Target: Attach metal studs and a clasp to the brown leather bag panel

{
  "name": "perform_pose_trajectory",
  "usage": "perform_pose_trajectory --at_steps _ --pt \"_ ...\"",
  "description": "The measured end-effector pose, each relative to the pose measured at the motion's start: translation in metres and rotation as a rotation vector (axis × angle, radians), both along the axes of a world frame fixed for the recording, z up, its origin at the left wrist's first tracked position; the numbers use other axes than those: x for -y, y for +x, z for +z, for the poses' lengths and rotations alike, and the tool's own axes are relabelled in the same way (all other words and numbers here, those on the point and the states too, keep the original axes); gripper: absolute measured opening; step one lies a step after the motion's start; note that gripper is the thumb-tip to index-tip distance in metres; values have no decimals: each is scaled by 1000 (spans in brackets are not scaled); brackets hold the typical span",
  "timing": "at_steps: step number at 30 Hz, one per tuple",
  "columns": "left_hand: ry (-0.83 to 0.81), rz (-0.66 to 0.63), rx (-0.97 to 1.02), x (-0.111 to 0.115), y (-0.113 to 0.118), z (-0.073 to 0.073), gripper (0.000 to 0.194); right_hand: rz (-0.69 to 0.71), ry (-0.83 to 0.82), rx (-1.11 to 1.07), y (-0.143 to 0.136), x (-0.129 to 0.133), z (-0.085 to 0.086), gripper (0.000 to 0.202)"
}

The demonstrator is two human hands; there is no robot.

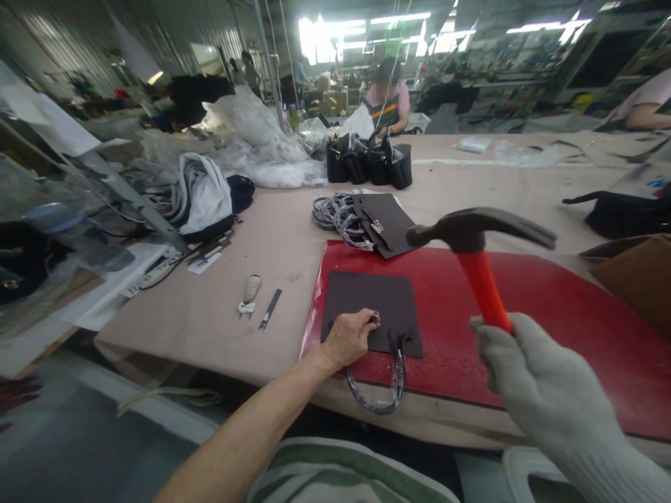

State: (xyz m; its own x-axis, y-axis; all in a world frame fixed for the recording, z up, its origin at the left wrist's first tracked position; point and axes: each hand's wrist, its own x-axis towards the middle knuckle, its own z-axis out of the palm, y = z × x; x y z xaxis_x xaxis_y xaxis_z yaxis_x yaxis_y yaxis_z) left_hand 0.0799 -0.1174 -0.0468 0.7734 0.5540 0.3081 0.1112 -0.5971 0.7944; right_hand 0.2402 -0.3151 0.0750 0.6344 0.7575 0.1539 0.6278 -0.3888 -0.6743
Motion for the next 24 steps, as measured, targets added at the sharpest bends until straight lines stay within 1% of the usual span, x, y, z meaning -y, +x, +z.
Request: perform_pose_trajectory --at_steps 1,2,3,5,7,9,10,11,12,15,16,18,20,22,24 --pt "7 -2 -6 0 1 -1 16 41 -54 158 -1 3 -2 43" --pt "16 -6 -11 1 1 -2 16 74 -116 272 -1 5 -3 42" --pt "27 -10 -15 1 2 -3 16 104 -173 343 0 7 -2 42" --pt "45 -15 -19 1 3 -5 15 147 -230 375 0 9 5 41" --pt "52 -12 -16 2 3 -5 15 126 -157 323 -2 11 18 42" --pt "35 -2 -7 3 3 -3 16 15 -21 270 -7 13 25 41" --pt "20 0 -5 3 2 -2 16 -27 27 273 -9 14 23 41" --pt "2 4 -3 3 2 -2 16 -37 43 299 -11 16 18 41" --pt "-19 6 -6 3 1 -2 15 -11 29 337 -12 18 9 42" --pt "-68 20 -12 0 1 -3 15 169 -124 430 -7 24 -21 38" --pt "-72 20 -10 -1 2 -4 15 188 -174 430 -3 25 -28 36" --pt "-63 9 1 -2 2 -2 16 173 -266 376 5 24 -33 31" --pt "-48 -2 13 3 1 3 18 126 -342 226 10 22 -31 27" --pt "-42 11 13 11 -1 7 21 71 -384 36 14 20 -29 24" --pt "-19 55 43 15 -3 4 19 -22 -428 13 22 19 -35 23"
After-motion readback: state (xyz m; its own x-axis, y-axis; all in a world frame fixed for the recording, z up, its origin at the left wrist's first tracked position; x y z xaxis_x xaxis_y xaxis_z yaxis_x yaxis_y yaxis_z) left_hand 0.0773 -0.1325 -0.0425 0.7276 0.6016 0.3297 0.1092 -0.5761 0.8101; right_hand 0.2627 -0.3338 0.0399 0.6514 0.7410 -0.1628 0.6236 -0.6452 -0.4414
